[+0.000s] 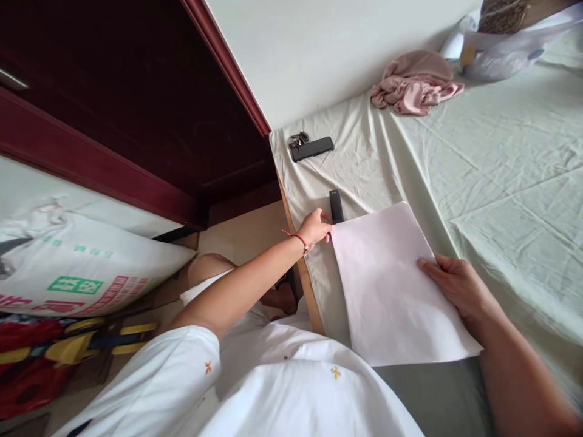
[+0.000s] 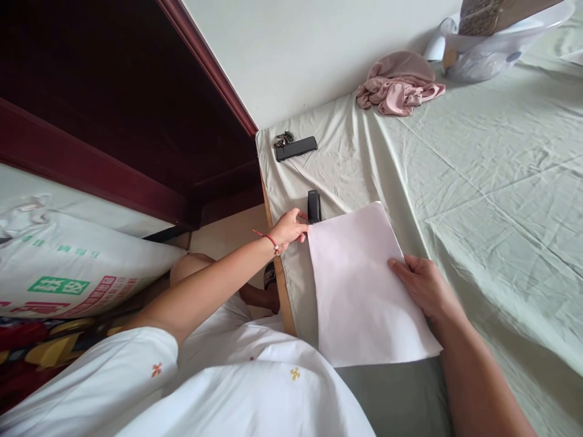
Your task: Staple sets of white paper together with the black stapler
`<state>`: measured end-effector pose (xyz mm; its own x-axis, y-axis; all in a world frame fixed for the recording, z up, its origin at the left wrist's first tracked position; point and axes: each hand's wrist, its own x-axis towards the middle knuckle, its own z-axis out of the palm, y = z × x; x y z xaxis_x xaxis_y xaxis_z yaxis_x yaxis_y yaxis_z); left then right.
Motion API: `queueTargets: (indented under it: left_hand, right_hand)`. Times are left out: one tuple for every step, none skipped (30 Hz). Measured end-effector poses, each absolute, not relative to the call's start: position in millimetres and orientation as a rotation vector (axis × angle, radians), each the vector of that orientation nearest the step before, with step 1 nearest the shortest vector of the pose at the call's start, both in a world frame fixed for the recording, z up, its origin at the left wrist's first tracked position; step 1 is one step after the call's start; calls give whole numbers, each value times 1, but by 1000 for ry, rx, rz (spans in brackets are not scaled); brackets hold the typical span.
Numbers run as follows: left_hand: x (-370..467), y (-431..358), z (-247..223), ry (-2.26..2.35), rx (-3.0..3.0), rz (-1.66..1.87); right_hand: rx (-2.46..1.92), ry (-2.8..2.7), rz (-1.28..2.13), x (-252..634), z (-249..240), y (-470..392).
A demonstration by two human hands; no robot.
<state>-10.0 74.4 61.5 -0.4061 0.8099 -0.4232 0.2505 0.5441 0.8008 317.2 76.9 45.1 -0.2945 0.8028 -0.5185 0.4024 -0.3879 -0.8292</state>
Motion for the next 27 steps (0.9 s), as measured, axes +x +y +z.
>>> queueTargets:
  left_hand:
    - [-9, 76, 60, 1953, 869, 838]
    - [-8, 77, 58, 1969, 868, 850]
    - [-8, 78, 57, 1977, 861, 864]
    - [-7, 79, 55, 1977, 850, 879]
    - [-7, 79, 53, 1970, 845, 893]
    - [-7, 79, 51, 1960, 847, 902]
    - [-8, 78, 49, 1953, 859, 902]
    - [-9, 77, 47, 1956, 882, 895]
    - [-10, 76, 45, 1977, 924, 886]
    - [-12, 75, 43, 2016, 990, 876]
    - [-15, 73, 41, 2068, 1084, 875]
    - [-17, 72, 39, 2119, 1209, 884]
    - [-20, 70, 38, 2157, 1364, 905]
    - [-22, 68, 37, 2164, 1541, 930]
    - [-25, 67, 37, 2136, 1726, 951]
    - [-27, 65, 36, 2077, 1900, 959]
    - [-29, 64, 36, 2003, 2047, 952]
    - [-31, 63, 35, 1930, 2158, 933]
    - [-32, 63, 34, 1872, 2229, 908]
    - [-33, 62, 33, 1836, 2266, 882]
    - [-34, 62, 31, 1825, 2282, 854]
    - [-35, 62, 30, 1833, 2285, 824]
    - [-35, 61, 29, 1854, 2281, 789]
    - [-35, 61, 28, 1878, 2276, 748]
    - [-35, 61, 28, 1902, 2267, 705]
    - [-34, 60, 28, 1920, 2255, 666]
    - [-33, 60, 29, 1927, 2242, 633]
  right_hand:
    - [-1637, -1474, 1779, 317, 44, 77]
    - [-1646, -1444, 1824, 316, 44, 77]
    - [-1651, -1422, 1837, 316, 44, 77]
    - [-1652, -1403, 1845, 315, 45, 77]
    - [-1649, -1385, 1854, 315, 45, 77]
    - [-1647, -1365, 1862, 315, 45, 77]
    - [-1643, -1350, 1869, 314, 45, 77]
    - [-1640, -1340, 1869, 314, 45, 77]
    - [-1641, -1336, 1860, 315, 45, 76]
    - [-1643, -1338, 1843, 315, 45, 76]
    - [-1647, -1342, 1826, 315, 45, 76]
    - [-1650, -1343, 1818, 315, 44, 76]
    - [-1650, -1335, 1821, 315, 44, 76]
    - [-1649, -1321, 1834, 316, 44, 76]
    - [-1645, -1305, 1855, 316, 43, 76]
    - [-1642, -1291, 1870, 316, 43, 76]
    - [-1644, -1283, 1878, 317, 42, 77]
    - [-1649, -1280, 1881, 317, 41, 77]
    - [-1657, -1278, 1880, 318, 40, 78]
    - [-1664, -1278, 1877, 318, 39, 78]
    - [-1667, -1276, 1875, 319, 38, 79]
    - [-1668, -1278, 1877, 320, 37, 79]
    - [-1669, -1283, 1875, 320, 36, 80]
    - [-1670, -1296, 1868, 320, 36, 80]
    - [-1668, -1319, 1853, 320, 36, 79]
    - [-1662, -1352, 1823, 320, 36, 79]
    - [-1647, -1395, 1772, 319, 37, 78]
